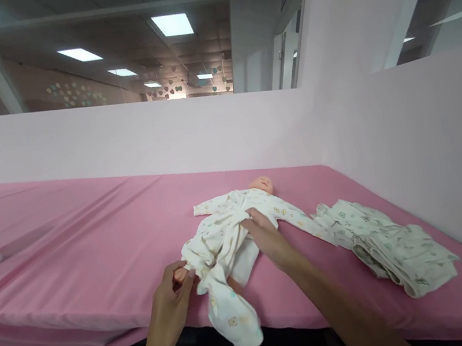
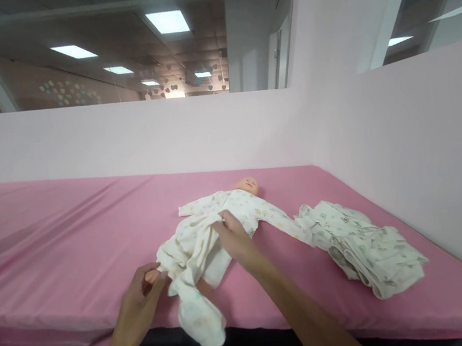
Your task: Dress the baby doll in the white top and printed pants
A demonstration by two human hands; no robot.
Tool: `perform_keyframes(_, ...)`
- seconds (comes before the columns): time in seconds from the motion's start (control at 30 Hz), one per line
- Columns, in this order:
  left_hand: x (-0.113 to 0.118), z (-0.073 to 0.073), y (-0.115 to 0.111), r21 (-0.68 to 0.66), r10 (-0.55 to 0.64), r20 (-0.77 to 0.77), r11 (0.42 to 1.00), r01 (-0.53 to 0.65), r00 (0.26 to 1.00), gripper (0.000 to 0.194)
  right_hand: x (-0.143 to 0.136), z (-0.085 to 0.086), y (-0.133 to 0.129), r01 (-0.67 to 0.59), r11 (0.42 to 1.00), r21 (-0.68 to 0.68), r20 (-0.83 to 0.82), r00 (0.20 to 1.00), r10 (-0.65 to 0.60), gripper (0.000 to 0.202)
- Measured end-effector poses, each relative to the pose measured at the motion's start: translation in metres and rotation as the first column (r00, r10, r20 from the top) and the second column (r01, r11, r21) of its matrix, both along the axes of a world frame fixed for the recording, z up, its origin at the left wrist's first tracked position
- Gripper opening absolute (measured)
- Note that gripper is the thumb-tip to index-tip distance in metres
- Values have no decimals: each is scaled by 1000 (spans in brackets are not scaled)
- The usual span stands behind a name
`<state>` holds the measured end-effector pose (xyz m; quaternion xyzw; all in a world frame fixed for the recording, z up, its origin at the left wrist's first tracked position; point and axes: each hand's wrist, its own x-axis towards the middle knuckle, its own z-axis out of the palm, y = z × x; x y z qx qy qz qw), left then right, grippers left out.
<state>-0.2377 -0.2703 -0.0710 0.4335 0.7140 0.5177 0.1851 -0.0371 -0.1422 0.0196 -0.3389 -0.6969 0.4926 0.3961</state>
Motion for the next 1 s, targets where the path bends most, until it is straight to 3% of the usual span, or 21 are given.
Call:
perform_keyframes(0.07, -1, 1, -3, -52, -48, -78, 998, 44, 996, 44, 2, 10, 5, 40, 998, -43, -71, 997, -43, 22)
perform_keyframes(0.17, -5, 14, -3, -54, -59, -205, 997, 49, 977, 45, 0, 24, 13, -55, 998, -7, -79, 995, 54, 25)
perform_keyframes(0.23, -7, 36, 4, 43, 5, -260, 999, 7, 966, 51, -5, 33, 17, -150, 988, 30, -22, 988, 151, 26)
perform_keyframes(0.3, -6, 67, 19, 135, 6, -259, 990, 30, 966, 54, -11, 41, 19, -228, 971, 65, 55, 973, 225, 30)
perform_keyframes(0.37, -3, 102, 44, 164, -133, -231, 971, 173, 964, 51, -15, 48, 18, -302, 950, 75, 112, 949, 293, 34)
perform_keyframes(0.43, -1, 131, 71, 38, -415, -159, 904, 425, 896, 46, -15, 50, 15, -354, 931, 86, 137, 930, 341, 35)
perform_keyframes(0.5, 0, 149, 94, -167, -698, -23, 709, 686, 716, 46, -11, 47, 11, -351, 931, 95, 132, 932, 338, 36)
perform_keyframes(0.57, -1, 156, 108, -274, -817, 114, 521, 808, 566, 44, -4, 39, 7, -334, 941, 57, 95, 940, 328, 40)
perform_keyframes(0.6, -3, 156, 111, -282, -833, 158, 477, 832, 531, 42, 0, 34, 6, -352, 936, 7, 71, 934, 351, 43)
perform_keyframes(0.73, -13, 148, 111, -197, -830, 245, 463, 864, 501, 35, 7, 19, 13, -488, 858, -158, 28, 867, 498, 40)
perform_keyframes(0.87, -31, 142, 107, -141, -820, 264, 489, 861, 509, 32, 0, 12, 32, -358, 922, -145, 78, 925, 372, 39)
perform_keyframes(1.0, -43, 140, 107, -174, -825, 324, 430, 886, 464, 29, -8, 13, 39, -287, 952, -104, 112, 948, 298, 28)
